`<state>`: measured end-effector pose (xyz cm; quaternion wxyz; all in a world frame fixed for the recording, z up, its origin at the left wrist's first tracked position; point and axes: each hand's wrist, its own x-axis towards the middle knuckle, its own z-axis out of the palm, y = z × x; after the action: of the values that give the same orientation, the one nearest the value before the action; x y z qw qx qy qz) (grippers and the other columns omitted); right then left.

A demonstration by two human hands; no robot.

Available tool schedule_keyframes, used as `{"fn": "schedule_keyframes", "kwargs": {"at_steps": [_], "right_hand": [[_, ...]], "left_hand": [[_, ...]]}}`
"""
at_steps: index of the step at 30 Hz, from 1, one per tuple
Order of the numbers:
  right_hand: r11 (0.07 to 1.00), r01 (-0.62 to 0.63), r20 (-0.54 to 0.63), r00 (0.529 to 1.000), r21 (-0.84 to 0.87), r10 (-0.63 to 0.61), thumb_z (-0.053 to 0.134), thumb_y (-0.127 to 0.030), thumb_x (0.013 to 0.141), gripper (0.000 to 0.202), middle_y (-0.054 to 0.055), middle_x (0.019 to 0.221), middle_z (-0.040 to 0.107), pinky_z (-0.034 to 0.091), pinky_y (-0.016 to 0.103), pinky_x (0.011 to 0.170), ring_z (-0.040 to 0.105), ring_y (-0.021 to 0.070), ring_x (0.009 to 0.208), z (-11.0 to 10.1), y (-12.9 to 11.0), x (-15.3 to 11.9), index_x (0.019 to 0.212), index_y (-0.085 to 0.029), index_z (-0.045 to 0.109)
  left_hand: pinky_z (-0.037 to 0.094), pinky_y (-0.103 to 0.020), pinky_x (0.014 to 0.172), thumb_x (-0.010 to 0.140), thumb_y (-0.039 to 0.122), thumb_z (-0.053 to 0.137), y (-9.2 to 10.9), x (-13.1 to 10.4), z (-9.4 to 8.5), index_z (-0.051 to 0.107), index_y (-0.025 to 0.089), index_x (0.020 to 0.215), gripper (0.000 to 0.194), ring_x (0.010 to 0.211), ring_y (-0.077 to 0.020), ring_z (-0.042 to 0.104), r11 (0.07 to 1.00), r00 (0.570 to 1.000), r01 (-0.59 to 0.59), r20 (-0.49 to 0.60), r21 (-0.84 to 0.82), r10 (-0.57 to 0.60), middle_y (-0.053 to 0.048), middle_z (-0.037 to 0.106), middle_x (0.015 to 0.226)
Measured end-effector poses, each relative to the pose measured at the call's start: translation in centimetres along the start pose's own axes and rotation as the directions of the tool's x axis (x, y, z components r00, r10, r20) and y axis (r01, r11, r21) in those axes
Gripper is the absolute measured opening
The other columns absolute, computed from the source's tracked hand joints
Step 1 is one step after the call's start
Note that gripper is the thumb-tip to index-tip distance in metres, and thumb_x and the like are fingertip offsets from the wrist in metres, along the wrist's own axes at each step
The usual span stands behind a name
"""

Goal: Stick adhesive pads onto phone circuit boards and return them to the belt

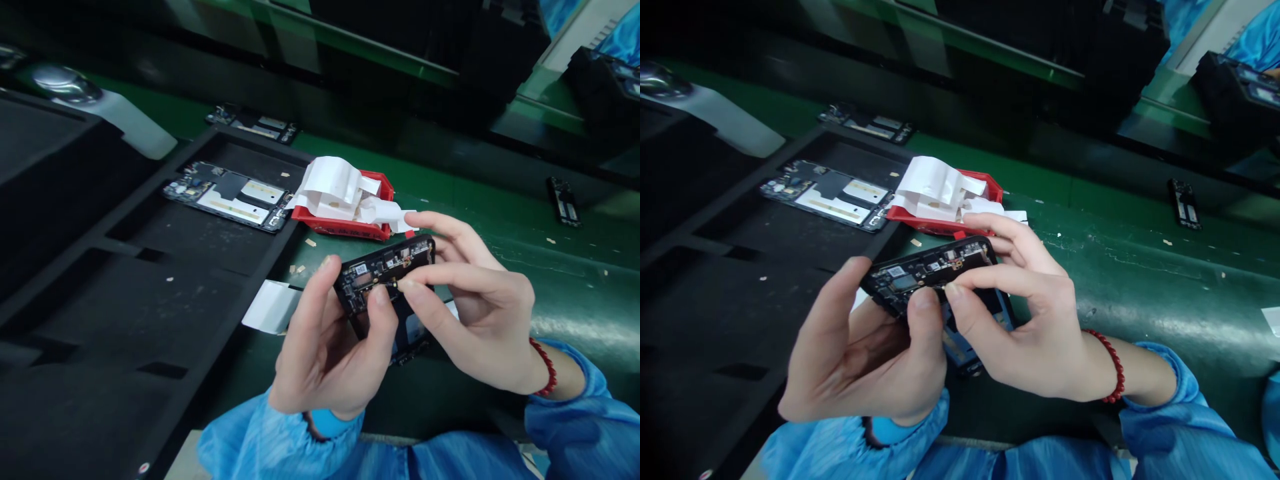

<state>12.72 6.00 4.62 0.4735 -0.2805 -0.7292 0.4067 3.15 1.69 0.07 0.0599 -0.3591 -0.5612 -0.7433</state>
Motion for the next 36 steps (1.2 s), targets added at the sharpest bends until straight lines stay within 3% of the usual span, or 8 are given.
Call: {"fn": "schedule_keyframes", "kwargs": {"at_steps": [5, 10, 16, 23, 30, 36], "right_hand": [[0.999, 0.031, 0.026, 0.999, 0.026, -0.032, 0.067, -0.002, 0.087, 0.013, 0.021, 0.131, 0.065, 0.062, 0.041, 0.100, 0.072, 0.0265, 0.115, -0.3, -0.1, 0.1, 0.082, -0.012, 0.074], [0.999, 0.032, -0.003, 0.999, 0.017, -0.032, 0.069, -0.003, 0.087, 0.012, 0.017, 0.125, 0.071, 0.064, 0.038, 0.092, 0.075, 0.0224, 0.104, -0.4, 0.1, 0.2, 0.083, -0.014, 0.075], [0.999, -0.028, 0.010, 1.000, 0.042, 0.027, 0.078, -0.006, 0.082, 0.012, 0.012, 0.115, 0.073, 0.062, 0.039, 0.097, 0.073, 0.0214, 0.107, -0.5, 0.5, 0.5, 0.088, -0.016, 0.075], [0.997, -0.061, -0.023, 0.998, 0.038, 0.062, 0.080, -0.005, 0.079, 0.015, 0.007, 0.103, 0.072, 0.062, 0.032, 0.086, 0.072, 0.0178, 0.098, -0.3, 1.0, 0.6, 0.081, -0.017, 0.073], [0.968, -0.161, 0.065, 0.986, 0.194, 0.151, 0.079, -0.004, 0.080, 0.016, 0.005, 0.103, 0.069, 0.063, 0.020, 0.084, 0.070, 0.0113, 0.097, -0.8, 1.3, 0.9, 0.081, -0.018, 0.071], [0.981, -0.106, 0.060, 0.993, 0.164, 0.097, 0.080, -0.008, 0.081, 0.015, 0.006, 0.104, 0.070, 0.066, 0.028, 0.087, 0.072, 0.0157, 0.099, -0.8, 1.5, 0.8, 0.083, -0.018, 0.070]], "left_hand": [[0.064, -0.018, 0.072, 0.071, -0.003, 0.077, -0.2, -0.1, -0.1, 0.073, 0.023, 0.123, 0.058, 0.071, -0.0114, 0.077, 1.000, 1.000, 0.019, 0.010, -0.009, -0.019, 0.003, 0.083, 0.098], [0.065, -0.021, 0.068, 0.071, -0.002, 0.077, 0.0, 0.0, 0.0, 0.074, 0.020, 0.120, 0.054, 0.068, -0.0135, 0.077, 1.000, 1.000, 0.004, -0.020, 0.003, -0.004, 0.001, 0.083, 0.097], [0.065, -0.020, 0.066, 0.071, -0.002, 0.077, 0.2, 0.2, 0.0, 0.075, 0.021, 0.120, 0.053, 0.067, -0.0130, 0.077, 1.000, 1.000, 0.023, -0.013, -0.013, -0.023, 0.002, 0.083, 0.096], [0.065, -0.019, 0.069, 0.070, -0.003, 0.077, -0.2, -0.1, -0.2, 0.074, 0.021, 0.123, 0.058, 0.067, -0.0125, 0.077, 1.000, 1.000, 0.003, -0.006, 0.011, -0.003, 0.002, 0.083, 0.097], [0.062, -0.017, 0.065, 0.073, 0.003, 0.078, -0.2, -0.2, -0.3, 0.074, 0.022, 0.122, 0.053, 0.063, -0.0110, 0.075, 0.997, 0.999, 0.045, -0.002, 0.058, -0.045, 0.001, 0.083, 0.092], [0.064, -0.026, 0.059, 0.079, 0.011, 0.076, 0.0, -0.1, -0.4, 0.074, 0.018, 0.121, 0.043, 0.059, -0.0165, 0.075, 0.990, 0.997, 0.070, 0.029, 0.125, -0.075, -0.002, 0.083, 0.088]]}}
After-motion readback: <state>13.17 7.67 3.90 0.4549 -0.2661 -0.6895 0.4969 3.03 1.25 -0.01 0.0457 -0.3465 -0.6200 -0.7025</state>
